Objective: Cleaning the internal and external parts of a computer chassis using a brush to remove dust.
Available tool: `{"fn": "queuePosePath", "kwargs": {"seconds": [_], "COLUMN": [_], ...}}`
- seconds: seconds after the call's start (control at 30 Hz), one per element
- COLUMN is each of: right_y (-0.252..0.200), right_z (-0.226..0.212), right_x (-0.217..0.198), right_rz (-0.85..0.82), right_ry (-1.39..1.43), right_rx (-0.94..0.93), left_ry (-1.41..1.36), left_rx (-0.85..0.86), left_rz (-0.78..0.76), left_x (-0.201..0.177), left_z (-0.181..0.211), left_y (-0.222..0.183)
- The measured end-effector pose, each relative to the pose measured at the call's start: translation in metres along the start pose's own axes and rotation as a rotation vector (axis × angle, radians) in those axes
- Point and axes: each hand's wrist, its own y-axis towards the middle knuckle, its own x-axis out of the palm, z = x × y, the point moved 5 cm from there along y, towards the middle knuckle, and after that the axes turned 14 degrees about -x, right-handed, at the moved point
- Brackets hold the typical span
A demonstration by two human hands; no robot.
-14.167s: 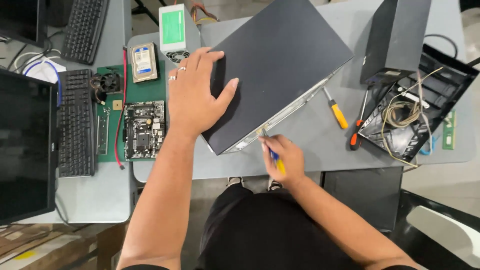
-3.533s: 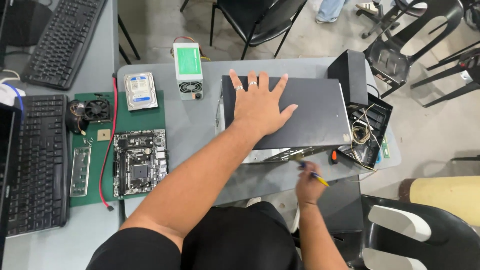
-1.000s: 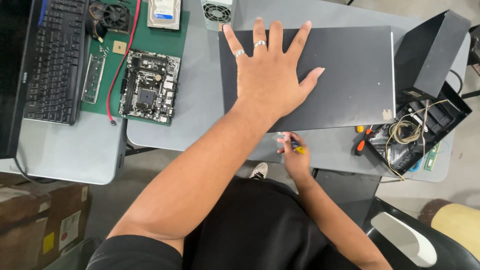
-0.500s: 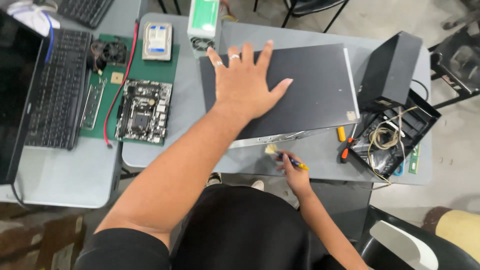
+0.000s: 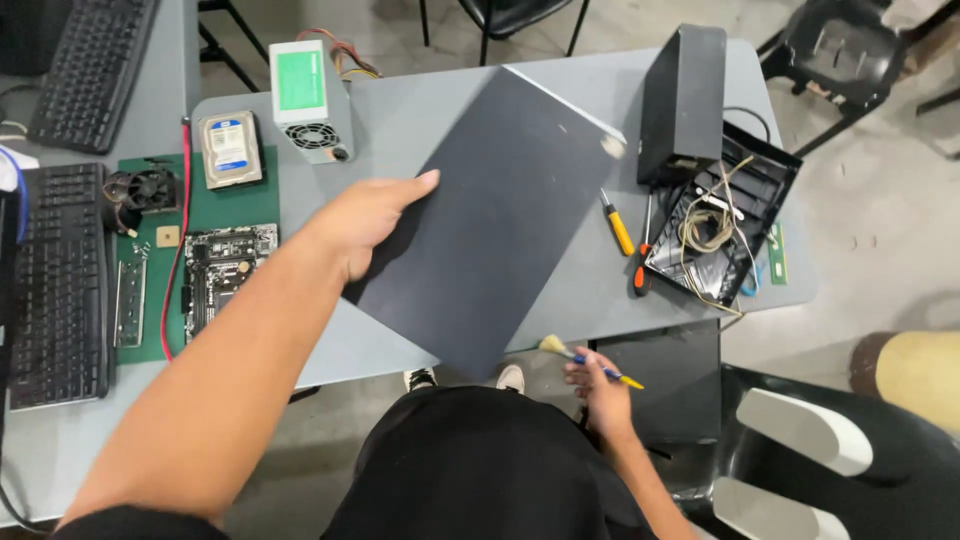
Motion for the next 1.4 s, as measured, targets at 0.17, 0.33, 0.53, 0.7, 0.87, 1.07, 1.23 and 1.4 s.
{"fn": "queuePosePath", "kwargs": {"seconds": [0.17, 0.33, 0.53, 0.7, 0.87, 1.07, 1.23, 1.4], "right_y": [0.014, 0.007, 0.011, 0.0, 0.0, 0.039, 0.048, 0.053], "right_z": [0.021, 0.013, 0.026, -0.014, -0.035, -0.052, -0.057, -0.032], "right_x": [-0.023, -0.027, -0.034, 0.014, 0.07, 0.112, 0.126, 0.121], "right_rz": [0.16, 0.217, 0.137, -0.045, -0.398, -0.314, -0.399, -0.377], "right_ry": [0.32, 0.512, 0.286, 0.13, -0.148, -0.232, -0.641, -0.798], "right_rx": [0.02, 0.062, 0.039, 0.111, 0.019, -0.288, -0.109, -0.246], "left_ry": [-0.806, -0.5, 0.265, 0.748, 1.283, 1.174, 1.212, 1.151], "left_rx": [-0.125, 0.197, 1.072, 1.465, 1.0, 0.609, 0.548, 0.605], "left_rz": [-0.27, -0.123, 0.359, 0.568, 0.623, 0.996, 1.004, 0.976], "left_x": [0.04, 0.062, -0.007, -0.025, -0.002, 0.022, 0.018, 0.01], "left_z": [-0.044, -0.087, -0.037, 0.052, 0.047, 0.012, 0.007, 0.008], "left_y": [-0.008, -0.028, -0.067, -0.055, 0.002, -0.022, -0.02, -0.018]}}
